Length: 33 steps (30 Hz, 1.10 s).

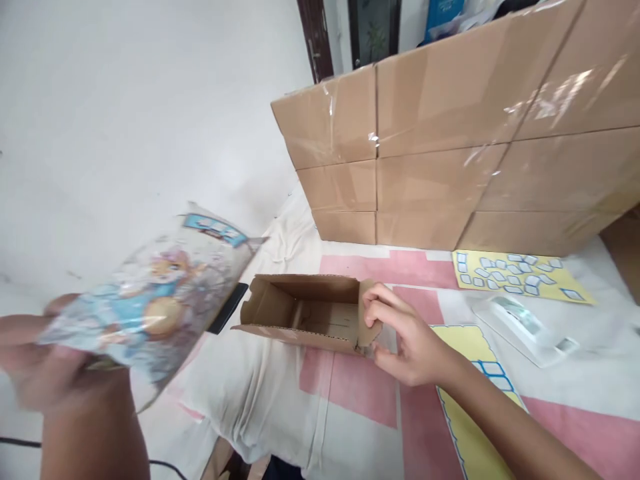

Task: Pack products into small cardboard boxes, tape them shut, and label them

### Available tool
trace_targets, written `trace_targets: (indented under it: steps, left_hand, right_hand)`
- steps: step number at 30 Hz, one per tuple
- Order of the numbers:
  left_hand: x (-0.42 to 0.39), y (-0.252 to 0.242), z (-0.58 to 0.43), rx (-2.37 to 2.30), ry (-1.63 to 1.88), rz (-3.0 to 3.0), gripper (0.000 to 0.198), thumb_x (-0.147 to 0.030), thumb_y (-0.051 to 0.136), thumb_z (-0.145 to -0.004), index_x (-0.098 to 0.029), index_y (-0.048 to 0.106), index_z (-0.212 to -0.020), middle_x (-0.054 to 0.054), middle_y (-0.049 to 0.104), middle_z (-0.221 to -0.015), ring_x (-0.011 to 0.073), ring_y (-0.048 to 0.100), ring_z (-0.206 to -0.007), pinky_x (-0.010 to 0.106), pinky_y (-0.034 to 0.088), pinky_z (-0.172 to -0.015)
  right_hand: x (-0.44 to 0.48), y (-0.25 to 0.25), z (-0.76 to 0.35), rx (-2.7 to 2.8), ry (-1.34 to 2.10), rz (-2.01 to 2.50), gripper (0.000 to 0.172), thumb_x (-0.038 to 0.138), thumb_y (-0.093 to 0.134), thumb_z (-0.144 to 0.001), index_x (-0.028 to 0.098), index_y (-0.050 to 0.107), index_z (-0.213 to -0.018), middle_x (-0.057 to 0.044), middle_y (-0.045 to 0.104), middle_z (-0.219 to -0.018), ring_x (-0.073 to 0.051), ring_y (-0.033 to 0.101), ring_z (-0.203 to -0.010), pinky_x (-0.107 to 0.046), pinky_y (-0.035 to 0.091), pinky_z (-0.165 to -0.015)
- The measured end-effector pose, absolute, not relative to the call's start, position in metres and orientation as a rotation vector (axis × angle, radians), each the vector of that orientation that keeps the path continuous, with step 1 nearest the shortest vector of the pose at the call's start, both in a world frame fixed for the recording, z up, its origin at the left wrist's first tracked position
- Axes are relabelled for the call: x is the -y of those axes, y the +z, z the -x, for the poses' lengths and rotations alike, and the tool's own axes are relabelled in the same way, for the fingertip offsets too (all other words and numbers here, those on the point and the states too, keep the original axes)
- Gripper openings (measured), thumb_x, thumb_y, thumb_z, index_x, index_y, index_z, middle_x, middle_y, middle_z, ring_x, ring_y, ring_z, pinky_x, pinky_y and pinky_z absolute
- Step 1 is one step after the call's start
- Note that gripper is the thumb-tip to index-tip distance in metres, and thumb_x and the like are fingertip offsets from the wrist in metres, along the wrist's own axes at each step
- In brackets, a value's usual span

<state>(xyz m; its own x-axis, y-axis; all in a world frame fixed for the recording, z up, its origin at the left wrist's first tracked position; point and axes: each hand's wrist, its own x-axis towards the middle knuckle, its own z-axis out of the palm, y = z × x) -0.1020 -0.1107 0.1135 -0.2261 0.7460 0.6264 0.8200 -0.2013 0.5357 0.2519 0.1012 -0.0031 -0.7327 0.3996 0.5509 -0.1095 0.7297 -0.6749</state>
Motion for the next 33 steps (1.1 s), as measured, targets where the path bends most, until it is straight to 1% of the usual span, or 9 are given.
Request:
trace_targets:
  steps: [2,4,6,9,12,14,20,26,33]
  left_hand:
    - [0.099,0.122,0.091,1.711,-1.334,2.227,0.026,-0.037,0.055,-0.087,-0.052,0.063,-0.107,-0.005,0.07,-0.083,0.0223,0.064,-0.074,0.043,0.054,-0.068]
    - [0.087,0.131,0.077,1.614,-0.96,2.549,0.035,-0.014,0.056,-0.086,-0.039,0.065,-0.109,0.0,0.075,-0.102,0.0225,0.068,-0.09,0.039,0.056,-0.074]
    - [0.076,0.138,0.065,1.569,-0.648,2.625,0.037,-0.007,0.051,-0.088,-0.034,0.063,-0.111,0.002,0.075,-0.11,0.0212,0.066,-0.092,0.037,0.055,-0.077]
    - [0.066,0.137,0.056,1.583,-0.524,2.536,0.029,-0.011,0.048,-0.092,-0.03,0.061,-0.109,0.002,0.075,-0.112,0.0184,0.065,-0.086,0.034,0.052,-0.078]
    - [0.057,0.119,0.051,1.727,-0.412,2.451,0.02,-0.018,0.044,-0.097,-0.027,0.062,-0.101,0.002,0.073,-0.117,0.0181,0.067,-0.096,0.031,0.051,-0.08]
    - [0.049,0.104,0.049,1.878,-0.304,2.392,0.025,-0.024,0.04,-0.099,-0.026,0.064,-0.1,0.003,0.073,-0.118,0.0196,0.068,-0.102,0.031,0.051,-0.081]
    - [0.029,0.088,0.05,2.41,0.063,2.488,0.031,-0.024,0.05,-0.088,-0.032,0.074,-0.105,0.001,0.077,-0.104,0.0216,0.071,-0.092,0.029,0.051,-0.077]
    - [0.034,0.089,0.037,2.375,0.04,2.59,0.038,-0.025,0.049,-0.089,-0.038,0.072,-0.115,-0.004,0.074,-0.121,0.0213,0.068,-0.11,0.032,0.049,-0.093]
    - [0.027,0.091,0.02,2.273,0.21,2.558,0.028,-0.032,0.058,-0.077,-0.036,0.076,-0.098,0.0,0.078,-0.103,0.0266,0.071,-0.098,0.031,0.047,-0.078]
  right_hand:
    - [-0.099,-0.009,-0.25,2.176,1.007,0.218,0.028,0.006,0.051,-0.066,0.024,0.043,-0.086,-0.004,0.044,-0.094,-0.021,0.044,-0.081,-0.032,0.037,-0.066]
    - [-0.099,-0.014,-0.246,2.119,1.065,0.194,0.026,0.007,0.049,-0.065,0.024,0.042,-0.084,-0.004,0.044,-0.093,-0.02,0.043,-0.082,-0.031,0.035,-0.066]
    - [-0.1,-0.017,-0.244,2.077,1.105,0.153,0.025,0.008,0.048,-0.064,0.023,0.041,-0.083,-0.004,0.043,-0.093,-0.021,0.043,-0.084,-0.032,0.034,-0.068]
    - [-0.098,-0.017,-0.243,2.054,1.153,0.118,0.026,0.008,0.049,-0.064,0.023,0.041,-0.083,-0.004,0.044,-0.093,-0.02,0.043,-0.084,-0.032,0.035,-0.069]
    - [-0.096,-0.016,-0.243,2.06,1.172,0.144,0.026,0.007,0.05,-0.064,0.023,0.04,-0.082,-0.004,0.043,-0.094,-0.02,0.042,-0.083,-0.031,0.034,-0.068]
    - [-0.095,-0.016,-0.244,2.05,1.17,0.167,0.026,0.006,0.05,-0.063,0.023,0.04,-0.081,-0.004,0.043,-0.093,-0.019,0.042,-0.082,-0.031,0.035,-0.068]
    - [-0.092,-0.017,-0.244,2.048,1.127,0.171,0.026,0.006,0.051,-0.063,0.023,0.042,-0.081,-0.004,0.045,-0.093,-0.019,0.044,-0.081,-0.03,0.037,-0.066]
    - [-0.087,-0.016,-0.25,1.853,0.834,0.104,0.015,0.009,0.05,-0.073,0.022,0.049,-0.079,-0.005,0.049,-0.086,-0.018,0.047,-0.074,-0.031,0.039,-0.061]
    - [-0.081,-0.016,-0.252,1.796,0.651,0.172,0.011,0.012,0.05,-0.08,0.022,0.053,-0.078,-0.006,0.053,-0.08,-0.017,0.049,-0.064,-0.031,0.04,-0.052]
